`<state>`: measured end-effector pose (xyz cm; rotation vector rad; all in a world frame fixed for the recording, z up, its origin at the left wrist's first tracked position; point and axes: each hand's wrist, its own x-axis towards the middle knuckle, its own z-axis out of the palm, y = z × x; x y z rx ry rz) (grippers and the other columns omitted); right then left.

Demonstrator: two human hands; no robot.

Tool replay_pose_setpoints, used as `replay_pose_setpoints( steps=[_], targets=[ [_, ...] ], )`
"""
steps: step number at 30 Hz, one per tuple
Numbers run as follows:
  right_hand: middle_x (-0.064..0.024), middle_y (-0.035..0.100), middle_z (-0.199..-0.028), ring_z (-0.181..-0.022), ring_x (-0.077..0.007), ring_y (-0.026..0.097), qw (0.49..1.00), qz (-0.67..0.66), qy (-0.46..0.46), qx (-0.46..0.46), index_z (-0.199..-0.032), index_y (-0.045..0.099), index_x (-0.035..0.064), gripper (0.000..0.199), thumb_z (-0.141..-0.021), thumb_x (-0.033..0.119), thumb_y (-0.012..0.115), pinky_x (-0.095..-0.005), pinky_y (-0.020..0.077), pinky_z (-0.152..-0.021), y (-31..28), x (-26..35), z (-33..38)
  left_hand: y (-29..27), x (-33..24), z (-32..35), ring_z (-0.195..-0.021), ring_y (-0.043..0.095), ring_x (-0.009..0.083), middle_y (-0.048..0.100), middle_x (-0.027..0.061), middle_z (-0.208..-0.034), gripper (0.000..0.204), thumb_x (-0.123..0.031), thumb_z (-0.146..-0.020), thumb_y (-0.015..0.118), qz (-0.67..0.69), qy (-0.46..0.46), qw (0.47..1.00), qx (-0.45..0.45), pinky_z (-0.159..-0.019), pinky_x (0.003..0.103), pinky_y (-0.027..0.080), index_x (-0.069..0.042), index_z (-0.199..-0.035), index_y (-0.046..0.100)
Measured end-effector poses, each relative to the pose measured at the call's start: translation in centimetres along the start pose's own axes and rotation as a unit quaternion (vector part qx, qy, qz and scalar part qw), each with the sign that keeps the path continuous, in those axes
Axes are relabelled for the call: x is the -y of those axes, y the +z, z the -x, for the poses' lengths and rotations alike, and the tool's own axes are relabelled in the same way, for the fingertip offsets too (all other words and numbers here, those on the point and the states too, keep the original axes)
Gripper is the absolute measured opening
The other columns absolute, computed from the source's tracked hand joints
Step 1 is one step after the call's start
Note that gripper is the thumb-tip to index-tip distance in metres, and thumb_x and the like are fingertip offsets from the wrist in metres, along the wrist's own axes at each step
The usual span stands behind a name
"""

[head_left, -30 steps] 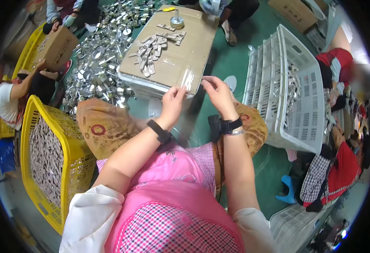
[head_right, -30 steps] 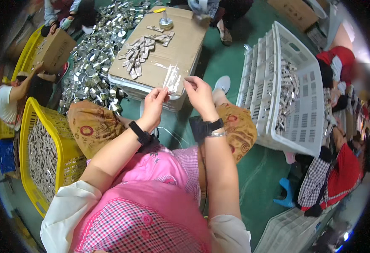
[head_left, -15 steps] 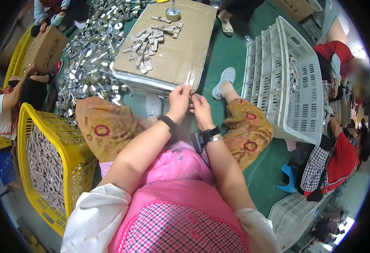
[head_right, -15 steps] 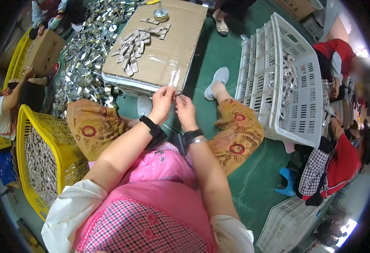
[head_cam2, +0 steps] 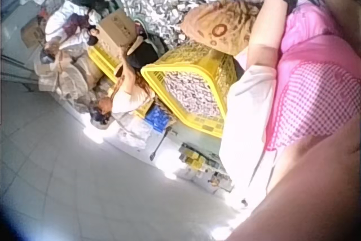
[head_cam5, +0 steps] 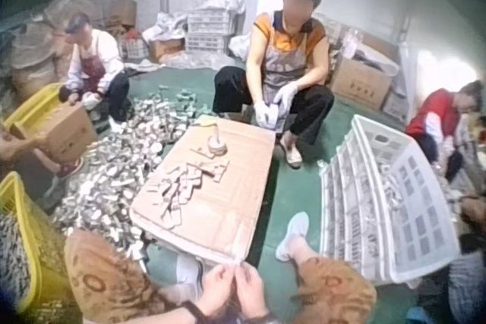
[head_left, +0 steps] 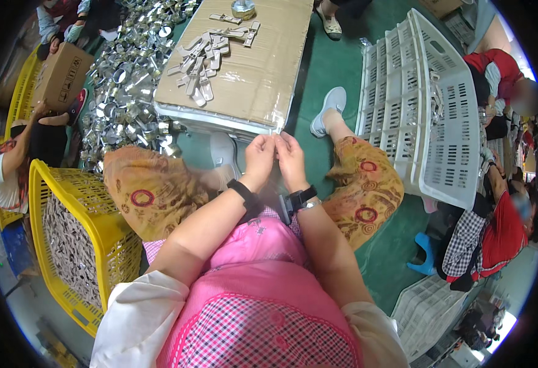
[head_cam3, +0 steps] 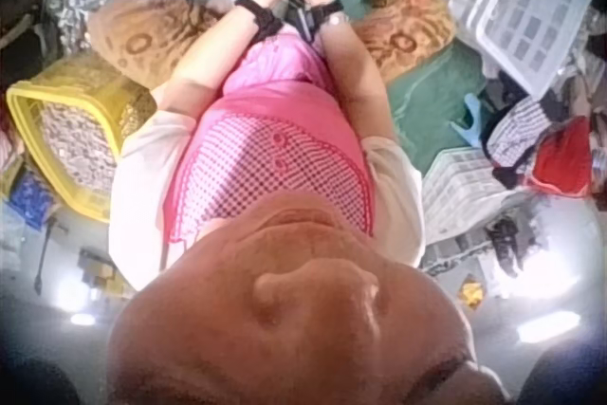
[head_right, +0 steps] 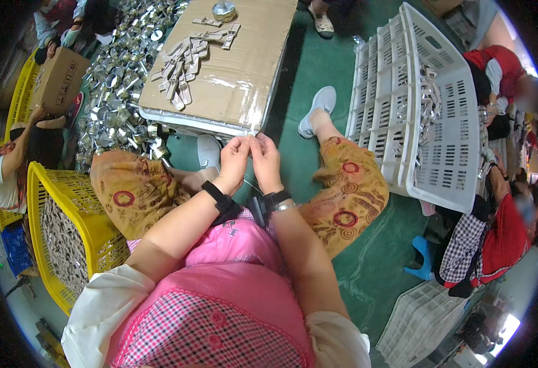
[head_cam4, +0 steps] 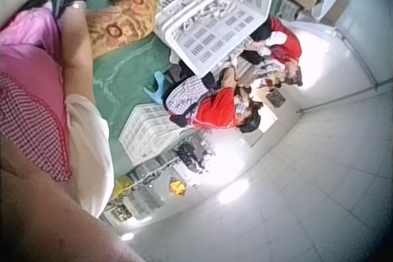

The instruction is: The recorder sits on the floor and manually assembles metal hinge components.

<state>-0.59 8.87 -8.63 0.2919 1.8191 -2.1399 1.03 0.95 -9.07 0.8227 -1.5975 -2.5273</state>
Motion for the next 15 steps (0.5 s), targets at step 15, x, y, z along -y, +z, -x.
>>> replay_pose_setpoints(
  steps=[15],
  targets=[
    [-0.0191, 0.052, -0.116, -0.096, -0.0173, 0.055, 0.991, 0.079, -0.089, -0.066, -0.12, 0.042, -0.0059, 0.047, -0.085, 0.02, 0.061, -0.0272, 0.0475, -0.077, 0.5, 0.9, -0.3, 0.2, -0.1, -0.6, -0.065, 0.057, 0.0095, 0.062, 0.0044, -0.073, 0.019, -0.018, -0.091, 0.052, 0.046, -0.009, 0.999, -0.018, -0.063, 0.023, 0.046, -0.001, -0.083, 0.059]
  ],
)
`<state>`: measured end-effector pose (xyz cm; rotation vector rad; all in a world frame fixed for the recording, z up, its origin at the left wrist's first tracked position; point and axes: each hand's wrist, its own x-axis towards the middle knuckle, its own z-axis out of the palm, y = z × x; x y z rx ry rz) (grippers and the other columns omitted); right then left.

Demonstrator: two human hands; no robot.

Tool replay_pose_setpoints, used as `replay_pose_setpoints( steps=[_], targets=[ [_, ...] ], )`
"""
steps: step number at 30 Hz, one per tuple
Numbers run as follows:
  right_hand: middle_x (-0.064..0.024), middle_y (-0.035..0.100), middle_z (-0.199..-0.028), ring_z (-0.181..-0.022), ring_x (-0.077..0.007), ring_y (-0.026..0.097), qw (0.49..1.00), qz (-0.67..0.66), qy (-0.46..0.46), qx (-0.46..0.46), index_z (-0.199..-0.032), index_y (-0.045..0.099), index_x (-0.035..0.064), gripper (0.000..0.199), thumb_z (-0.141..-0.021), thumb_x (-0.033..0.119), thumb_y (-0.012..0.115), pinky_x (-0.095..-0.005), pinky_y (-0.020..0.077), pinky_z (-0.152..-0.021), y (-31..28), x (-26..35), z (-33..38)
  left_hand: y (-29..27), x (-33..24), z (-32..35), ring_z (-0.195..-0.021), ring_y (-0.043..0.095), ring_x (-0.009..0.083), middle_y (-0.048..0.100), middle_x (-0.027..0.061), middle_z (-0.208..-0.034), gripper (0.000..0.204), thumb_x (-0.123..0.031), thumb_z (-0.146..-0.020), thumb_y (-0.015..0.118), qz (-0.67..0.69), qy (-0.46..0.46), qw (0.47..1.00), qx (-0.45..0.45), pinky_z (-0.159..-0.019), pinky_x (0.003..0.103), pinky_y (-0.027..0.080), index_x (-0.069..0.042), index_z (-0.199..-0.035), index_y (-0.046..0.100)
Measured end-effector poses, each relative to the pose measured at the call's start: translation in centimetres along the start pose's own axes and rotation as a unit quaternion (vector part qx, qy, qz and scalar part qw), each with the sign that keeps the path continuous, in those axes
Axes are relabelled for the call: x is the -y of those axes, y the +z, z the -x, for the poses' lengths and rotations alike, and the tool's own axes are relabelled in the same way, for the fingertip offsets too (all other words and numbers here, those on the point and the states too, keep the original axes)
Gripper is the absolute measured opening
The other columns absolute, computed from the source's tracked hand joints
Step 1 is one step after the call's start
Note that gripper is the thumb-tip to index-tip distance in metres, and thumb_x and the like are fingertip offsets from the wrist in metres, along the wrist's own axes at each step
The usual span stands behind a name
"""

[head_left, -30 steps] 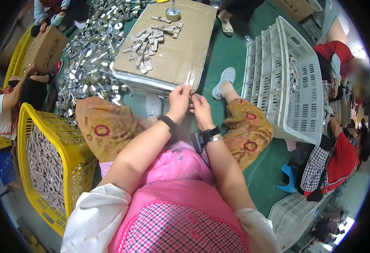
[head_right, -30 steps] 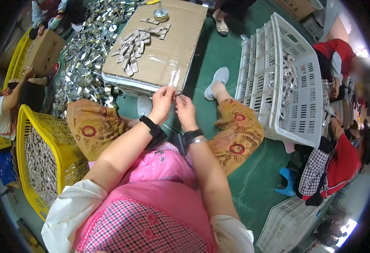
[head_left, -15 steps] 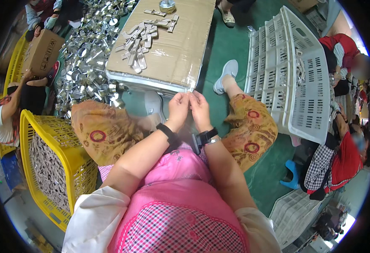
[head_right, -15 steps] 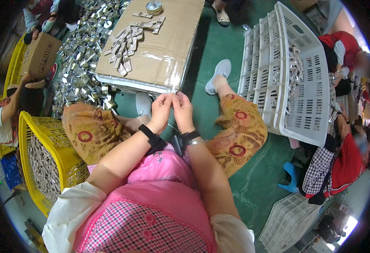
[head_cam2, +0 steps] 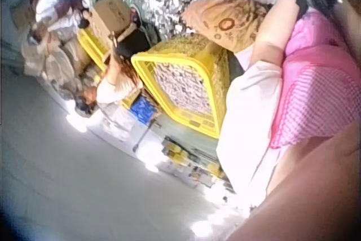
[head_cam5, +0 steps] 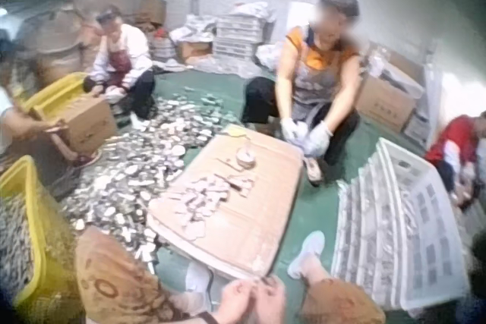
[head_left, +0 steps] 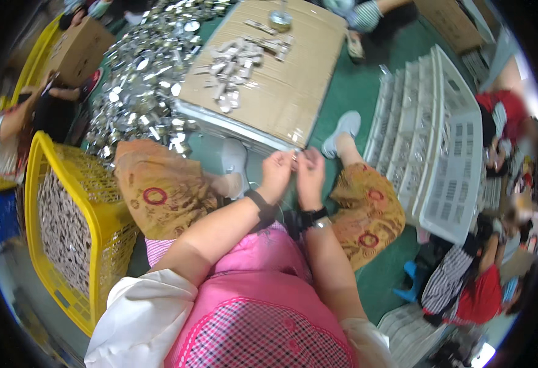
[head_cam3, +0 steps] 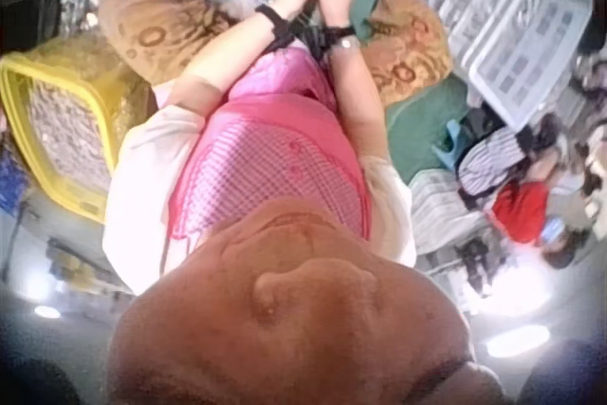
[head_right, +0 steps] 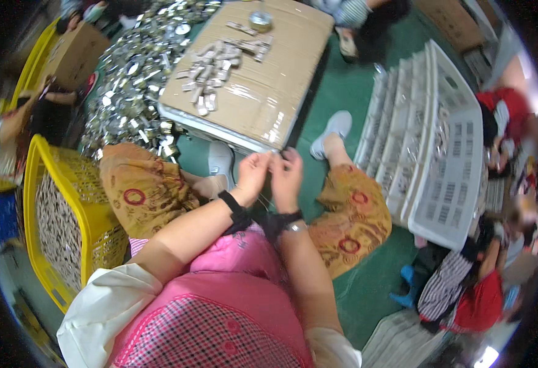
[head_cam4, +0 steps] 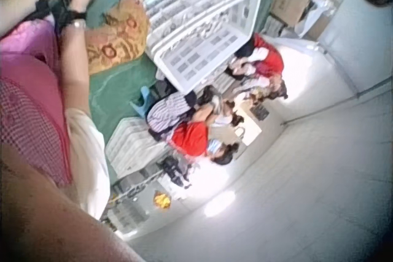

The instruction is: The recorder sits on the floor and manually assembles metal hinge components.

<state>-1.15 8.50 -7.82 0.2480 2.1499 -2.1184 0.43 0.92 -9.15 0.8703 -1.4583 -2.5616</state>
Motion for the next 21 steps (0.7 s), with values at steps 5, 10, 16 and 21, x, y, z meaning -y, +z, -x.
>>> replay_pose_setpoints(
  steps=[5, 10, 16, 21],
  targets=[
    [-0.0126, 0.059, -0.105, -0.094, -0.0205, 0.054, 0.95, 0.247, -0.184, 0.058, -0.11, 0.056, 0.001, 0.032, -0.081, 0.014, 0.062, -0.0313, 0.0462, -0.075, -0.6, 8.3, -3.0, 0.0, 0.7, -0.4, -0.067, 0.057, 0.0098, 0.062, 0.0055, -0.072, 0.021, -0.018, -0.09, 0.054, 0.002, -0.02, 0.999, 0.026, -0.064, 0.024, 0.046, 0.0, -0.082, 0.06],
    [-0.0136, 0.059, -0.099, -0.094, -0.0261, 0.054, 0.919, 0.276, -0.192, 0.205, -0.108, 0.056, 0.0038, 0.035, -0.076, 0.016, 0.065, -0.0339, 0.044, -0.081, 7.2, 10.4, -4.7, -0.4, 0.2, -0.3, -0.066, 0.057, 0.0118, 0.062, 0.0071, -0.076, 0.021, -0.019, -0.089, 0.055, 0.043, -0.006, 0.998, 0.039, -0.06, 0.026, 0.045, 0.0, -0.082, 0.058],
    [-0.0163, 0.047, -0.118, -0.099, -0.0312, 0.05, 0.793, 0.419, -0.38, 0.225, -0.12, 0.051, 0.0117, 0.057, -0.067, 0.016, 0.072, -0.0387, 0.0446, -0.084, 15.7, 10.9, -4.2, -2.6, 9.6, -3.1, -0.109, 0.047, 0.024, 0.051, 0.0106, -0.118, 0.034, -0.029, -0.091, 0.042, 0.185, 0.041, 0.965, 0.181, -0.093, 0.038, 0.037, -0.009, -0.118, 0.05],
    [-0.0159, 0.037, -0.129, -0.107, -0.035, 0.042, 0.694, 0.535, -0.416, 0.244, -0.118, 0.053, 0.0228, 0.06, -0.061, 0.019, 0.075, -0.0412, 0.0394, -0.09, 18.2, 10.3, -4.8, -1.7, 8.7, -3.7, -0.114, 0.047, 0.0266, 0.049, 0.0122, -0.125, 0.04, -0.036, -0.092, 0.036, 0.192, 0.122, 0.957, 0.182, -0.1, 0.043, 0.034, -0.011, -0.121, 0.047]
  ],
)
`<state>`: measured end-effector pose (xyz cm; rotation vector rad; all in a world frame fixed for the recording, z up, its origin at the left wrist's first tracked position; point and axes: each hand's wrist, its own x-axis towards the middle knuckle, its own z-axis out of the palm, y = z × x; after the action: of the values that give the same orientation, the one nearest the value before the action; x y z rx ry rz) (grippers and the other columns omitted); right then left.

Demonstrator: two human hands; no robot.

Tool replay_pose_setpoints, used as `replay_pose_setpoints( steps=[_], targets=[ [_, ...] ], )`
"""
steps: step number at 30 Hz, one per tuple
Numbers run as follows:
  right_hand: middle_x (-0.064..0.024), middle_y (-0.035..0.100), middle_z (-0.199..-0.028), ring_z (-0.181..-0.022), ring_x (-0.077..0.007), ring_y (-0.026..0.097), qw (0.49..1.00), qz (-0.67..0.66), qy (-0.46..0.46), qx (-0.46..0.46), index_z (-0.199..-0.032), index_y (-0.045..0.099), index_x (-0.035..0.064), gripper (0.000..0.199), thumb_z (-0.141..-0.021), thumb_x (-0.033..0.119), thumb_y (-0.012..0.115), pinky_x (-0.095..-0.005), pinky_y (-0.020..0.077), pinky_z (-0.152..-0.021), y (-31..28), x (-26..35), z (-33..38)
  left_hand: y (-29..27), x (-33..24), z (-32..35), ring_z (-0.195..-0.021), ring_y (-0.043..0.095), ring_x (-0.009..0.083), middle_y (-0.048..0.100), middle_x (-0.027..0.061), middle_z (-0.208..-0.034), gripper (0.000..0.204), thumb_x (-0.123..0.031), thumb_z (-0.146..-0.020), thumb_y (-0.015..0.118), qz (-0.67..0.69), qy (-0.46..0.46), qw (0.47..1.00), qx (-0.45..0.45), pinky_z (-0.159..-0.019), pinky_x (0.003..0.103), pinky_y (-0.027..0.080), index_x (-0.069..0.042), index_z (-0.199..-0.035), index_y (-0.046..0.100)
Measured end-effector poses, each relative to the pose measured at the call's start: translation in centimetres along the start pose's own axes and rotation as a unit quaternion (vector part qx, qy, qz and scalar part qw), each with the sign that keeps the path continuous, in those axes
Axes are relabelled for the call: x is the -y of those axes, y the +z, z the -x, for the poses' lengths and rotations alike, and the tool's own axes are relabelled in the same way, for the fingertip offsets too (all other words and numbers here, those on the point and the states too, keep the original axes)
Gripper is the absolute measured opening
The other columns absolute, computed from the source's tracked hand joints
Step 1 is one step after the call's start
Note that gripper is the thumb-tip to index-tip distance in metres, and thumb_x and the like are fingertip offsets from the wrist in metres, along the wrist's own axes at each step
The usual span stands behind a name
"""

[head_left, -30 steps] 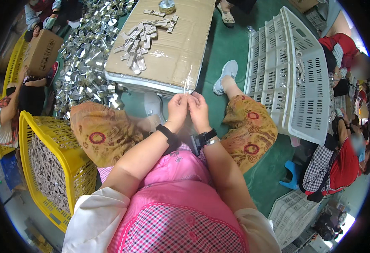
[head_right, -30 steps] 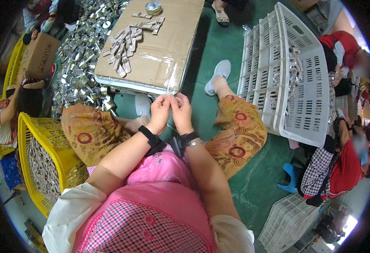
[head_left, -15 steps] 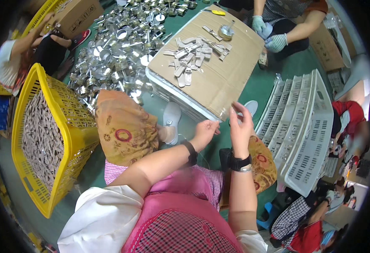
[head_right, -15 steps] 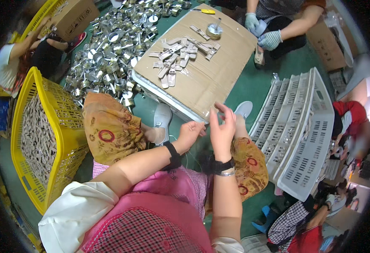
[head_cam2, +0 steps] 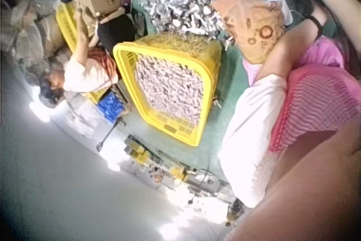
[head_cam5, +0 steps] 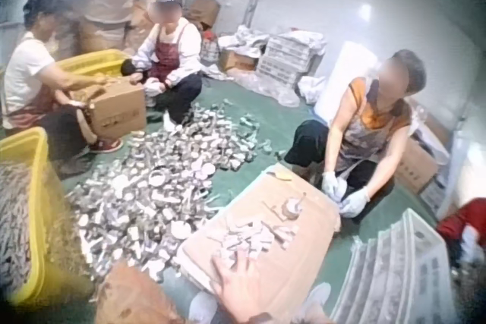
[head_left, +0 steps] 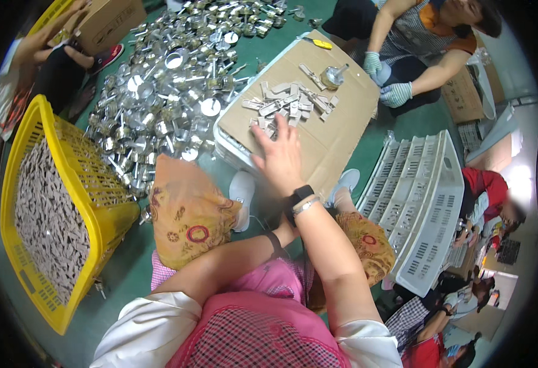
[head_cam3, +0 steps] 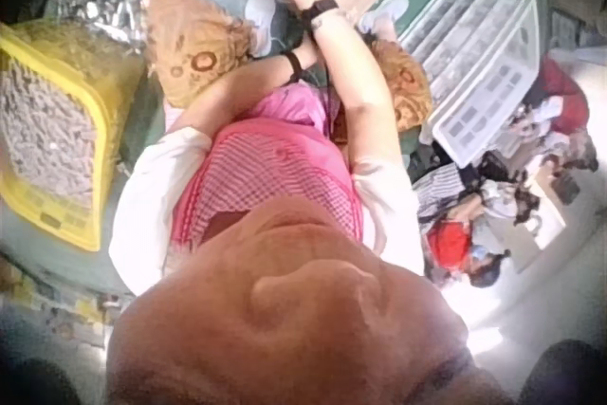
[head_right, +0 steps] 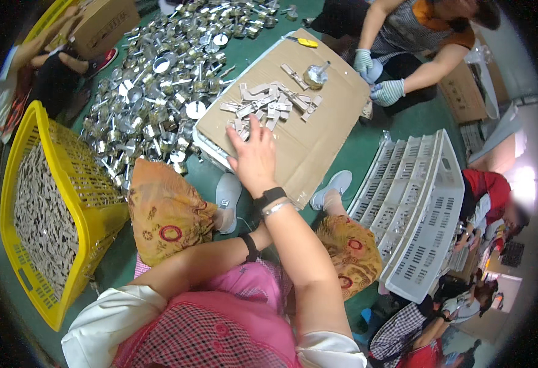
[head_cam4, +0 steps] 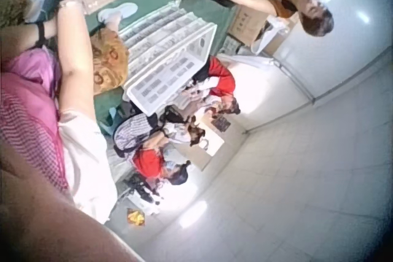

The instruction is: The recorder sits on the floor and manually assembles metal hinge components.

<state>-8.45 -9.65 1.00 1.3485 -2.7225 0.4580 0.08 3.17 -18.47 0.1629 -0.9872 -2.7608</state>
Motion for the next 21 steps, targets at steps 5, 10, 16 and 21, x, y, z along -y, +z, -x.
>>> replay_pose_setpoints(
  steps=[5, 10, 16, 21],
  targets=[
    [-0.0152, 0.041, -0.127, -0.11, -0.0336, 0.043, 0.999, 0.012, 0.037, -0.013, -0.108, 0.059, 0.017, 0.04, -0.069, 0.014, 0.068, -0.0433, 0.0401, -0.088, 0.9, -2.2, 0.3, 2.7, -5.0, 0.4, -0.103, 0.054, 0.0237, 0.056, 0.0121, -0.109, 0.032, -0.028, -0.095, 0.033, 0.009, -0.167, 0.975, -0.148, -0.092, 0.039, 0.043, -0.007, -0.112, 0.049],
    [-0.016, 0.048, -0.118, -0.105, -0.0339, 0.047, 0.995, -0.039, 0.041, -0.082, -0.105, 0.06, 0.0118, 0.033, -0.072, 0.011, 0.065, -0.0405, 0.0418, -0.088, 1.8, -4.6, 0.7, 3.6, -7.0, -0.5, -0.102, 0.055, 0.0226, 0.056, 0.0118, -0.108, 0.027, -0.021, -0.095, 0.036, -0.084, -0.171, 0.966, -0.177, -0.09, 0.036, 0.045, -0.004, -0.112, 0.049],
    [-0.016, 0.055, -0.106, -0.095, -0.0326, 0.055, 0.957, -0.201, 0.12, -0.172, -0.1, 0.062, 0.0061, 0.024, -0.076, 0.006, 0.062, -0.0375, 0.0451, -0.082, 2.3, -5.3, 1.2, 2.1, -4.8, 0.0, -0.099, 0.055, 0.0195, 0.059, 0.0089, -0.107, 0.031, -0.021, -0.082, 0.062, -0.361, -0.039, 0.927, -0.092, -0.086, 0.035, 0.046, -0.003, -0.106, 0.055],
    [-0.0155, 0.058, -0.096, -0.089, -0.0307, 0.058, 0.939, -0.211, 0.141, -0.232, -0.102, 0.06, 0.005, 0.024, -0.078, 0.005, 0.061, -0.0353, 0.0464, -0.079, 0.6, -6.2, 2.5, 3.4, -5.7, -0.2, -0.094, 0.058, 0.0164, 0.06, 0.0087, -0.1, 0.022, -0.002, -0.087, 0.048, 0.192, -0.127, 0.966, -0.116, -0.084, 0.031, 0.046, 0.003, -0.107, 0.054]
  ],
)
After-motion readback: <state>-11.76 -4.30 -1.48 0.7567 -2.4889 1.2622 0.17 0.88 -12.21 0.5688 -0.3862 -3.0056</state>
